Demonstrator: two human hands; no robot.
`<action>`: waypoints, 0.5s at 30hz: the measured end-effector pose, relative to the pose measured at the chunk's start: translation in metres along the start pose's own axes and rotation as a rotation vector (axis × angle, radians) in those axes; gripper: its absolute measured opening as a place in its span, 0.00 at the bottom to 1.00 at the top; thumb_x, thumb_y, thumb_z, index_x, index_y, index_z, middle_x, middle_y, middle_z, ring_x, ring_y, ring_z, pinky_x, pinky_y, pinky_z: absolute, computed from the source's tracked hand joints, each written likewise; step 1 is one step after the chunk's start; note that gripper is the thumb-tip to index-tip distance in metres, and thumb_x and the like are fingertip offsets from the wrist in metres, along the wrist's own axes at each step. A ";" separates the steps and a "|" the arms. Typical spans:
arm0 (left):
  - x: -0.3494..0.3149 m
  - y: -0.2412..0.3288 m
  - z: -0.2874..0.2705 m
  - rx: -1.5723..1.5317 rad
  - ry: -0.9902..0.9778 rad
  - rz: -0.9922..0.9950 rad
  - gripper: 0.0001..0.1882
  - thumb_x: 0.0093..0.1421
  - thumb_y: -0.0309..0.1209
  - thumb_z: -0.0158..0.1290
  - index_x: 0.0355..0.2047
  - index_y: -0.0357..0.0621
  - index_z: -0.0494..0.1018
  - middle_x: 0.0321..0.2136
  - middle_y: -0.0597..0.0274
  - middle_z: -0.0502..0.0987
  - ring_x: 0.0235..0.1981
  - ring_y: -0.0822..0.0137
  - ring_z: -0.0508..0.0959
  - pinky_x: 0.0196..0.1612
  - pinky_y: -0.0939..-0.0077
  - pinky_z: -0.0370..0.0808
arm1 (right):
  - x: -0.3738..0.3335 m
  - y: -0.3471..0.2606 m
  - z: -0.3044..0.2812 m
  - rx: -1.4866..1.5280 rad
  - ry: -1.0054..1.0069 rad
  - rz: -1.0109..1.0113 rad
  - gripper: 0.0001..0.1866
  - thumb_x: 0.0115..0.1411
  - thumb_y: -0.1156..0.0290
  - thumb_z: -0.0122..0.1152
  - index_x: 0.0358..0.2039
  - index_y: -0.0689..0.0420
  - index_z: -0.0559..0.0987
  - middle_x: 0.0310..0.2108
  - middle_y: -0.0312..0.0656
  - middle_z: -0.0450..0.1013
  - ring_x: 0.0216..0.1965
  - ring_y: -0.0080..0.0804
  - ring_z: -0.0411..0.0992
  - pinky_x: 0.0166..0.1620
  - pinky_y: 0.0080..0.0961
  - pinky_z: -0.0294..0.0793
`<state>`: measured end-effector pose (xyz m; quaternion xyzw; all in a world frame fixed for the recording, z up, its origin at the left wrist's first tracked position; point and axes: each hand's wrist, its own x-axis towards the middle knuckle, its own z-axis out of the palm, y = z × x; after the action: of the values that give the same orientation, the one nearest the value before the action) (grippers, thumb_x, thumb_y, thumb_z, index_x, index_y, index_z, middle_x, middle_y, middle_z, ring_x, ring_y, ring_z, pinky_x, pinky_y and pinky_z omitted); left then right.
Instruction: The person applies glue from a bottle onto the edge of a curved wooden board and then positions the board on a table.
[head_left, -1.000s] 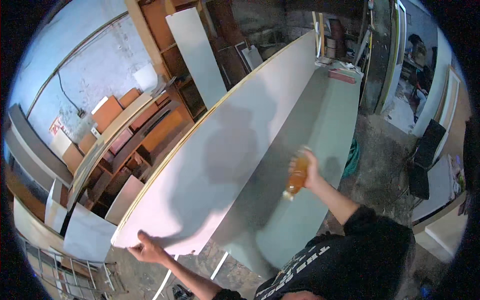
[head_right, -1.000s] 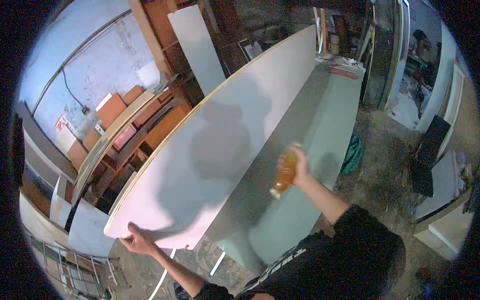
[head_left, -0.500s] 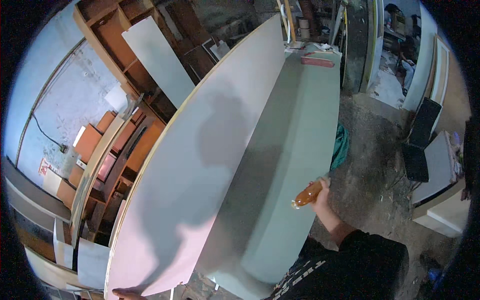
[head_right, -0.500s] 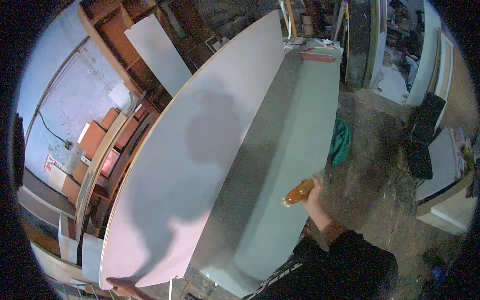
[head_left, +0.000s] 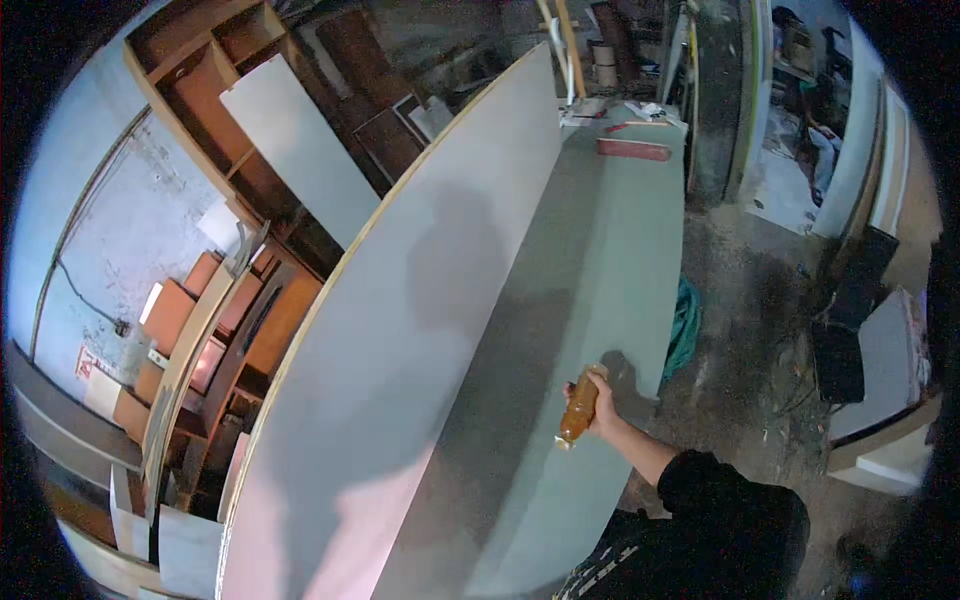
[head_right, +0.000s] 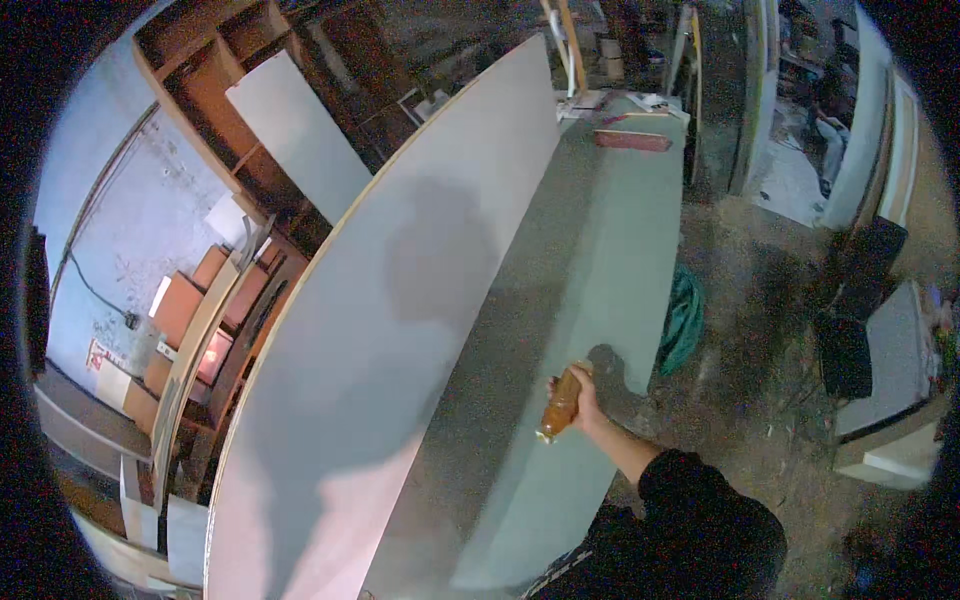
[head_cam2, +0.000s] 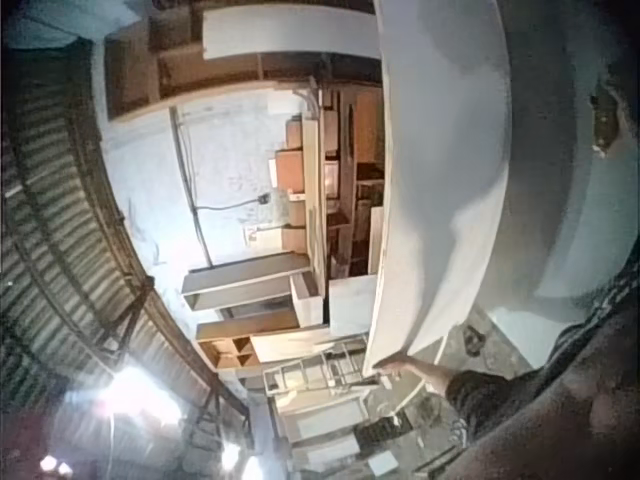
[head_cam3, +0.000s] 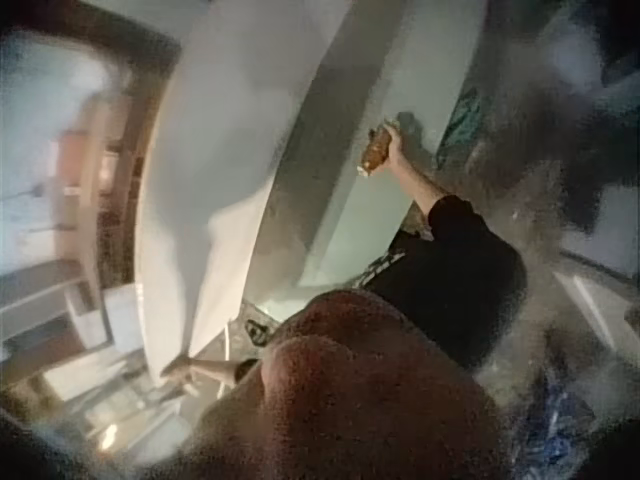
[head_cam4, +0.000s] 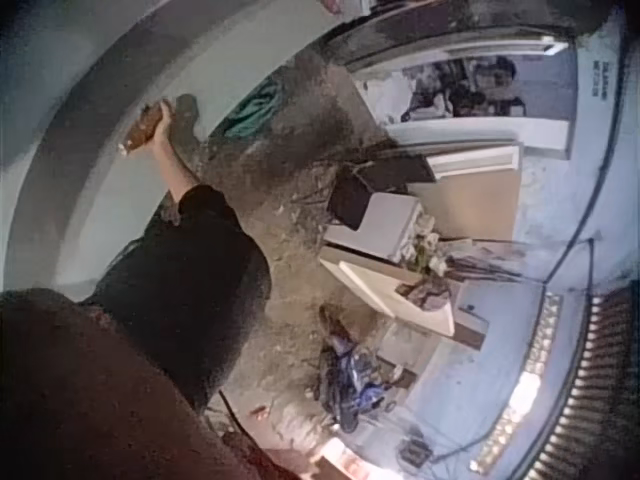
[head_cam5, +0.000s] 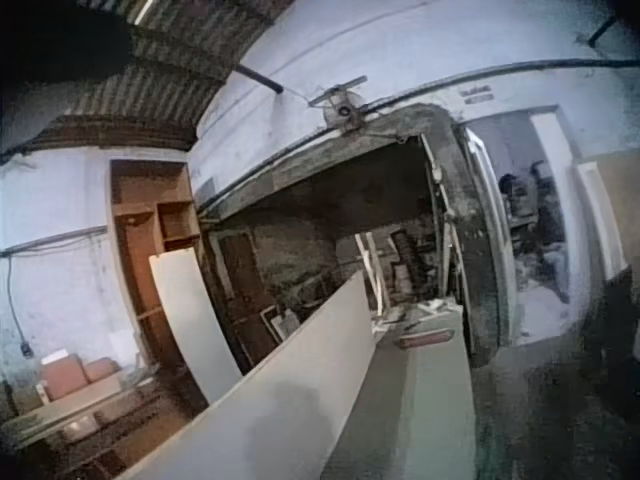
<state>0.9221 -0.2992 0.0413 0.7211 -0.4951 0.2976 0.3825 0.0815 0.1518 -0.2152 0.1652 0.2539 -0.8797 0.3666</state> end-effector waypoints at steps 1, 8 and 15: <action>-0.002 -0.001 0.000 0.018 0.022 -0.019 0.47 0.58 0.52 0.53 0.69 0.36 0.50 0.53 0.40 0.71 0.49 0.41 0.74 0.49 0.45 0.72 | 0.002 -0.001 -0.009 0.021 0.011 -0.029 0.26 0.58 0.46 0.61 0.44 0.56 0.70 0.38 0.45 0.74 0.36 0.36 0.76 0.37 0.35 0.78; 0.008 0.003 -0.012 -0.384 0.047 -0.362 0.43 0.59 0.59 0.50 0.70 0.53 0.53 0.61 0.38 0.66 0.55 0.25 0.67 0.41 0.19 0.68 | 0.006 0.000 -0.033 -0.056 -0.048 0.037 0.26 0.59 0.47 0.60 0.48 0.55 0.71 0.39 0.47 0.76 0.34 0.39 0.76 0.37 0.37 0.79; -0.039 0.046 -0.031 -0.951 0.291 -0.308 0.38 0.67 0.57 0.43 0.53 0.25 0.67 0.46 0.35 0.74 0.42 0.45 0.76 0.42 0.47 0.73 | 0.010 -0.019 -0.016 -0.214 -0.012 0.054 0.25 0.59 0.46 0.59 0.47 0.53 0.72 0.38 0.43 0.76 0.36 0.36 0.75 0.35 0.34 0.77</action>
<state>0.8641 -0.2645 0.0384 0.4834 -0.4055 0.0771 0.7720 0.0624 0.1667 -0.2272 0.1267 0.3398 -0.8383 0.4071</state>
